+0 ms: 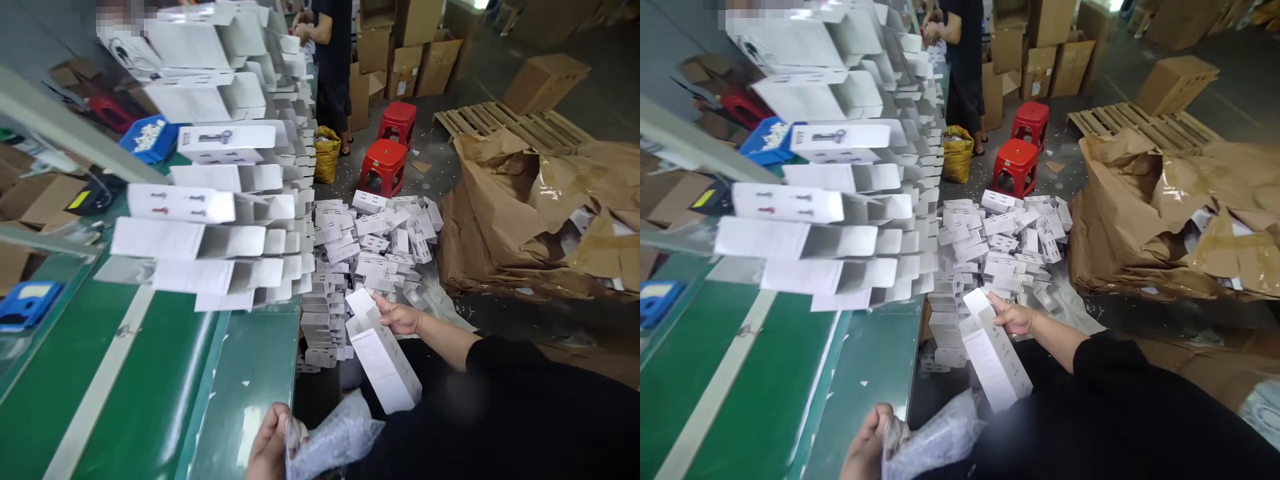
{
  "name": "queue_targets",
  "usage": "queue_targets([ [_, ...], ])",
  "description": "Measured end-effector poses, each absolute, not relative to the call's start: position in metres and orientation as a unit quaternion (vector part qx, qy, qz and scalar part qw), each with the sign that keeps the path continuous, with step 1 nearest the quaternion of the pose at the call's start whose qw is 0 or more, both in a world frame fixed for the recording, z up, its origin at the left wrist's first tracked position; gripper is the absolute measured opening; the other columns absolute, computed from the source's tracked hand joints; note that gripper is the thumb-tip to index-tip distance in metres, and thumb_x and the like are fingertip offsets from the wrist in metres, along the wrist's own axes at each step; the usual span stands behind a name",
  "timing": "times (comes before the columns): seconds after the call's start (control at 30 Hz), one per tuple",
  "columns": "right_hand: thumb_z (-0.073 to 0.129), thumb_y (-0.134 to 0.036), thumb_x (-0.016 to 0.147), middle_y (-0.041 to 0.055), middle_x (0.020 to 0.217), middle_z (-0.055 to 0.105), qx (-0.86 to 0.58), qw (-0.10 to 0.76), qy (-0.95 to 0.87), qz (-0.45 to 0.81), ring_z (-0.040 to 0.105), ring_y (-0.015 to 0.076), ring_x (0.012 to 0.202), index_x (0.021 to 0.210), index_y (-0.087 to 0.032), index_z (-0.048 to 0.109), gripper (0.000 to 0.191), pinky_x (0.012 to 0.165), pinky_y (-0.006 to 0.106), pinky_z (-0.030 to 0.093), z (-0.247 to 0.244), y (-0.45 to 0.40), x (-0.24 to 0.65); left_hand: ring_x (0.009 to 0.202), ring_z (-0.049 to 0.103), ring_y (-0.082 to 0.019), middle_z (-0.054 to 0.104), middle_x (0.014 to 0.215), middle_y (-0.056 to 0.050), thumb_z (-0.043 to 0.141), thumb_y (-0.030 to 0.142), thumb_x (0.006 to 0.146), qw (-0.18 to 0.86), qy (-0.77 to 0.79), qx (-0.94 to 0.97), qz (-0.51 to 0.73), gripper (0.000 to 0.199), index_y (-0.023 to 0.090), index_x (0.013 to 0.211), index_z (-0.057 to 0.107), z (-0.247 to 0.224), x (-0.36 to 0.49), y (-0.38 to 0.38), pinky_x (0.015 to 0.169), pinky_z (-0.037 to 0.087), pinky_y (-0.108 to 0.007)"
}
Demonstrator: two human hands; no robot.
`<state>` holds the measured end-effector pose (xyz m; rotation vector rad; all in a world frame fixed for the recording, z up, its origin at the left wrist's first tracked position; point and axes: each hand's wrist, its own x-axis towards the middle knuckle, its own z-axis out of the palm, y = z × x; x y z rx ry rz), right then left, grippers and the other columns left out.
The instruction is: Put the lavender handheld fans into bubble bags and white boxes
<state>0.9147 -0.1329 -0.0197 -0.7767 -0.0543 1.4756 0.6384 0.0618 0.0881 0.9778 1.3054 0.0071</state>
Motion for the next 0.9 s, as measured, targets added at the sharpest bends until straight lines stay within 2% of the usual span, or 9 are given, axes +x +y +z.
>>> queue_targets([
  [0.07, 0.073, -0.02, 0.059, 0.0013, 0.107, 0.063, -0.366, 0.667, -0.048, 0.647, 0.063, 0.0204, 0.092, 0.135, -0.034, 0.03, 0.088, 0.086, 0.039, 0.044, -0.011, -0.116, 0.883, 0.038, 0.04, -0.014, 0.038, 0.039, 0.004, 0.072, 0.058, 0.05, 0.741, 0.523, 0.419, 0.045, 0.038, 0.031, 0.061, 0.048, 0.108, 0.608, 0.072, 0.043, 0.029, -0.027],
  [0.17, 0.069, -0.024, 0.062, 0.0015, 0.105, 0.063, -0.421, 0.64, -0.094, 0.636, 0.061, 0.0185, 0.093, 0.124, -0.026, 0.045, 0.066, 0.087, 0.032, 0.043, 0.0, -0.094, 0.84, 0.042, 0.044, -0.014, 0.04, 0.04, 0.005, 0.073, 0.05, 0.058, 0.767, 0.474, 0.409, 0.138, 0.032, 0.028, 0.064, 0.05, 0.129, 0.544, 0.09, 0.043, 0.03, -0.024],
  [0.27, 0.065, -0.037, 0.068, 0.0039, 0.099, 0.063, -0.5, 0.577, -0.189, 0.618, 0.059, 0.0201, 0.088, 0.111, -0.019, 0.053, 0.048, 0.079, 0.03, 0.044, 0.017, -0.07, 0.803, 0.047, 0.048, -0.013, 0.041, 0.041, 0.004, 0.072, 0.043, 0.065, 0.78, 0.428, 0.404, 0.214, 0.03, 0.023, 0.066, 0.049, 0.142, 0.473, 0.1, 0.044, 0.032, -0.022],
  [0.33, 0.068, -0.041, 0.066, 0.0046, 0.094, 0.061, -0.561, 0.491, -0.306, 0.592, 0.057, 0.0218, 0.085, 0.109, -0.018, 0.053, 0.051, 0.073, 0.029, 0.044, 0.035, -0.051, 0.782, 0.048, 0.05, -0.014, 0.042, 0.041, 0.005, 0.071, 0.04, 0.068, 0.773, 0.413, 0.404, 0.264, 0.03, 0.021, 0.067, 0.048, 0.147, 0.428, 0.104, 0.045, 0.034, -0.022],
  [0.43, 0.08, -0.036, 0.054, 0.0049, 0.092, 0.057, -0.622, 0.368, -0.473, 0.504, 0.054, 0.0229, 0.084, 0.109, -0.018, 0.052, 0.064, 0.071, 0.029, 0.043, 0.073, -0.012, 0.752, 0.048, 0.051, -0.015, 0.043, 0.04, 0.005, 0.073, 0.036, 0.068, 0.73, 0.412, 0.411, 0.359, 0.028, 0.021, 0.069, 0.05, 0.16, 0.371, 0.11, 0.048, 0.038, -0.023],
  [0.57, 0.082, -0.036, 0.052, 0.0037, 0.097, 0.052, -0.559, 0.327, -0.632, 0.425, 0.051, 0.0209, 0.085, 0.112, -0.021, 0.047, 0.071, 0.074, 0.029, 0.044, 0.113, 0.06, 0.697, 0.049, 0.052, -0.015, 0.043, 0.04, 0.005, 0.074, 0.033, 0.066, 0.658, 0.399, 0.419, 0.483, 0.027, 0.021, 0.068, 0.05, 0.191, 0.33, 0.123, 0.05, 0.041, -0.025],
  [0.67, 0.08, -0.038, 0.054, 0.0032, 0.102, 0.05, -0.442, 0.297, -0.726, 0.435, 0.052, 0.0204, 0.089, 0.113, -0.021, 0.044, 0.072, 0.08, 0.031, 0.045, 0.108, 0.114, 0.644, 0.045, 0.05, -0.013, 0.041, 0.039, 0.007, 0.074, 0.03, 0.063, 0.601, 0.391, 0.428, 0.55, 0.029, 0.021, 0.065, 0.046, 0.206, 0.331, 0.138, 0.048, 0.04, -0.023],
  [0.73, 0.079, -0.037, 0.055, 0.0054, 0.109, 0.047, -0.392, 0.292, -0.758, 0.432, 0.05, 0.0231, 0.1, 0.115, -0.02, 0.042, 0.072, 0.09, 0.035, 0.042, 0.09, 0.139, 0.611, 0.04, 0.046, -0.01, 0.039, 0.039, 0.009, 0.071, 0.032, 0.063, 0.551, 0.423, 0.434, 0.574, 0.03, 0.021, 0.064, 0.043, 0.202, 0.337, 0.15, 0.046, 0.038, -0.022],
  [0.9, 0.076, -0.024, 0.059, 0.0119, 0.126, 0.04, -0.369, 0.318, -0.773, 0.407, 0.041, 0.0268, 0.119, 0.107, -0.019, 0.045, 0.057, 0.102, 0.043, 0.033, 0.036, 0.154, 0.569, 0.041, 0.045, -0.009, 0.043, 0.045, 0.008, 0.058, 0.029, 0.073, 0.365, 0.609, 0.517, 0.478, 0.018, 0.02, 0.064, 0.046, 0.163, 0.344, 0.162, 0.046, 0.032, -0.02],
])
